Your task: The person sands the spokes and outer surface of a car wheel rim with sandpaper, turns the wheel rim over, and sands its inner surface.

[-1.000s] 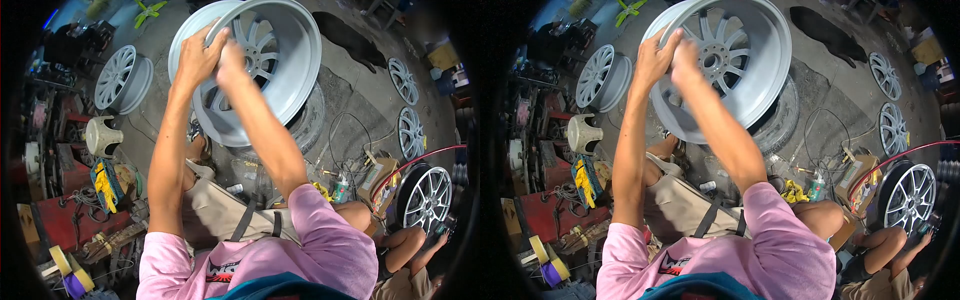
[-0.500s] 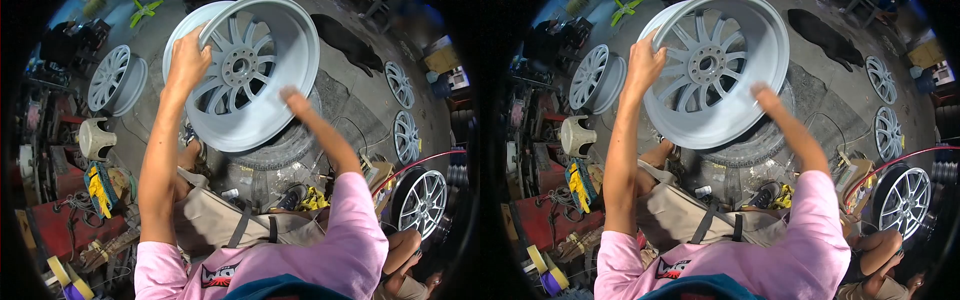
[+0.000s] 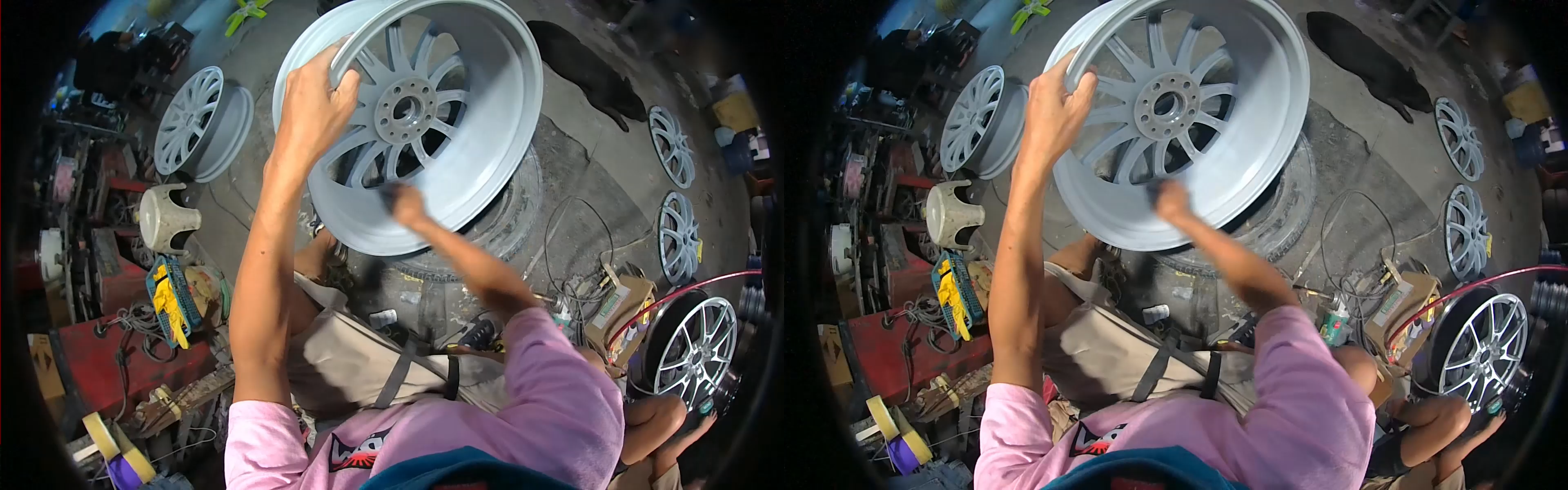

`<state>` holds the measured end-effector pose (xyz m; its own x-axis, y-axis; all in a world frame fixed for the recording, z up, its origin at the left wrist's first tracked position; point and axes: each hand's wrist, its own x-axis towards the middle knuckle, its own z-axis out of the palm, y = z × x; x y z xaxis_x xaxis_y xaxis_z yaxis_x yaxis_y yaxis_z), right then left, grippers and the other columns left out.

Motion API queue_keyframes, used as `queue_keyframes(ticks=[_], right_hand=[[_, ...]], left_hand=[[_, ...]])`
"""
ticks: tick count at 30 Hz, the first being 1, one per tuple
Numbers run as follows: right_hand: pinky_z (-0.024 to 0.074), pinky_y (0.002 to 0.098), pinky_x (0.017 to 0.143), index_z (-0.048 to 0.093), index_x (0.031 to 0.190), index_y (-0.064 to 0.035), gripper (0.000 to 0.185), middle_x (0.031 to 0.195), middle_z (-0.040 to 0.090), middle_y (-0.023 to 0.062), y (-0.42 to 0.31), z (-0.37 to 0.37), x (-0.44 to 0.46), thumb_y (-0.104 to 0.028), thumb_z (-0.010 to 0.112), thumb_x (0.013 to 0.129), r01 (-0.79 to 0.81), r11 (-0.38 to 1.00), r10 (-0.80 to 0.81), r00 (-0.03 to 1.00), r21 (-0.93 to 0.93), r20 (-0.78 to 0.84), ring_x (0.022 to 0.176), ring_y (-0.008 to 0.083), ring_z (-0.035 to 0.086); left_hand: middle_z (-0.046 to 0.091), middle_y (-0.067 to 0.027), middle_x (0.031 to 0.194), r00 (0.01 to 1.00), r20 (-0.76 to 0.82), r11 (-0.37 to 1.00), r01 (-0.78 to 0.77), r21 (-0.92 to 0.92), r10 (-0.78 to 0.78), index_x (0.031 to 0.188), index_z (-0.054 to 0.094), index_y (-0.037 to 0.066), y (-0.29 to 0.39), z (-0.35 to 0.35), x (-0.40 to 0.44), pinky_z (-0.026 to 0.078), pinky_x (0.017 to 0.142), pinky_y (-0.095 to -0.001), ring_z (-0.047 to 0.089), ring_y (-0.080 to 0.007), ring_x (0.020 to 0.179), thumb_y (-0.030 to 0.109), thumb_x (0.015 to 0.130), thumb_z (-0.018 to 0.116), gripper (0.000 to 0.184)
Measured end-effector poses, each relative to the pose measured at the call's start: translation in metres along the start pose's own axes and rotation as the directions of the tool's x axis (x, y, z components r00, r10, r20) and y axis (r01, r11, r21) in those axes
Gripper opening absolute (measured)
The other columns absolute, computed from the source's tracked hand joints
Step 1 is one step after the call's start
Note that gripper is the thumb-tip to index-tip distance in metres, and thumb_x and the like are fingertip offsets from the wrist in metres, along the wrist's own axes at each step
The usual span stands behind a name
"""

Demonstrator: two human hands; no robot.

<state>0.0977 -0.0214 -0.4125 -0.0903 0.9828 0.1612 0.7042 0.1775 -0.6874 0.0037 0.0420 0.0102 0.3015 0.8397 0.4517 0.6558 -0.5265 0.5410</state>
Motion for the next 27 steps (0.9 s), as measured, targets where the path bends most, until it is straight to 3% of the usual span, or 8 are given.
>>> queue_keyframes(ticks=[1,3,6,7,8,11,15,27], right_hand=[[0.0571,0.0447,0.075,0.071,0.117,-0.0011,0.033,0.097,0.074,0.0172,-0.023,0.024,0.0,-0.013,0.065,0.087,0.246,0.968,-0.25,0.965,-0.052,-0.075,0.079,0.0315,0.069],[0.0562,0.0386,0.073,0.07,0.114,0.0009,0.026,0.094,0.073,0.0133,-0.163,-0.104,0.015,-0.009,0.062,0.092,-0.21,0.774,0.097,0.972,0.597,0.216,0.078,0.0223,0.067],[0.0516,0.0354,0.089,0.063,0.124,0.0033,0.032,0.117,0.069,0.0115,-0.204,-0.227,0.058,-0.003,0.051,0.095,-0.315,0.245,0.297,0.925,0.917,0.238,0.099,0.0274,0.066],[0.0536,0.0366,0.094,0.063,0.126,0.0005,0.032,0.124,0.068,0.0151,-0.199,-0.294,0.049,-0.004,0.05,0.097,-0.029,-0.291,0.099,0.993,0.956,0.06,0.106,0.0276,0.067],[0.0565,0.041,0.099,0.06,0.129,0.0004,0.033,0.129,0.066,0.018,-0.197,-0.343,0.041,-0.003,0.052,0.097,0.141,-0.394,0.164,0.983,0.908,-0.082,0.115,0.0288,0.067],[0.0531,0.0423,0.111,0.049,0.139,0.0074,0.043,0.138,0.059,0.0238,-0.142,-0.402,0.011,0.0,0.051,0.097,0.535,-0.137,0.32,0.82,0.834,-0.474,0.125,0.0328,0.063],[0.0534,0.0399,0.11,0.049,0.141,0.0079,0.041,0.139,0.06,0.0185,-0.088,-0.347,-0.02,-0.003,0.052,0.102,0.103,-0.016,0.53,0.844,0.995,-0.078,0.124,0.0292,0.063],[0.0591,0.0514,0.101,0.051,0.133,0.0112,0.034,0.132,0.061,0.0249,0.053,-0.35,0.158,0.001,0.036,0.104,0.073,-0.085,0.651,0.759,0.994,0.0,0.117,0.038,0.065]], left_hand=[[0.071,-0.0184,0.085,1.0,0.009,0.999,0.004,-0.053,-0.004,0.128,0.066,-0.002,0.004,0.001,-0.003,0.053,0.069,-0.0344,0.062,-0.0168,0.068,0.02,0.093,0.063,0.041],[0.074,-0.0185,0.092,1.0,0.014,0.993,-0.014,-0.115,0.015,0.129,0.066,-0.002,0.008,0.004,-0.005,0.054,0.076,-0.0342,0.065,-0.0171,0.077,0.022,0.097,0.064,0.041],[0.074,-0.0226,0.101,0.99,-0.036,0.97,-0.144,-0.198,0.14,0.138,0.062,-0.002,0.01,0.01,-0.007,0.053,0.087,-0.0357,0.071,-0.0237,0.09,0.033,0.101,0.063,0.051],[0.074,-0.0223,0.108,0.997,0.002,0.96,-0.075,-0.269,0.078,0.139,0.061,-0.002,0.014,0.009,-0.011,0.052,0.091,-0.036,0.07,-0.0242,0.096,0.038,0.102,0.061,0.054],[0.074,-0.0221,0.115,0.999,0.045,0.941,0.0,-0.338,0.016,0.14,0.06,-0.003,0.017,0.008,-0.014,0.051,0.096,-0.0363,0.07,-0.0246,0.103,0.043,0.104,0.059,0.058],[0.071,-0.024,0.123,0.996,-0.007,0.936,-0.086,-0.341,0.089,0.14,0.06,-0.002,0.013,0.015,-0.013,0.05,0.098,-0.0361,0.069,-0.025,0.103,0.043,0.105,0.057,0.057],[0.062,-0.0285,0.137,0.986,-0.008,0.969,-0.166,-0.185,0.167,0.141,0.059,-0.002,0.011,0.016,-0.015,0.046,0.108,-0.0391,0.062,-0.037,0.128,0.02,0.097,0.063,0.049],[0.056,-0.0284,0.143,0.987,-0.014,0.962,-0.162,-0.22,0.163,0.142,0.055,-0.004,0.026,0.015,-0.026,0.046,0.111,-0.0414,0.056,-0.0411,0.133,0.003,0.082,0.054,0.06]])
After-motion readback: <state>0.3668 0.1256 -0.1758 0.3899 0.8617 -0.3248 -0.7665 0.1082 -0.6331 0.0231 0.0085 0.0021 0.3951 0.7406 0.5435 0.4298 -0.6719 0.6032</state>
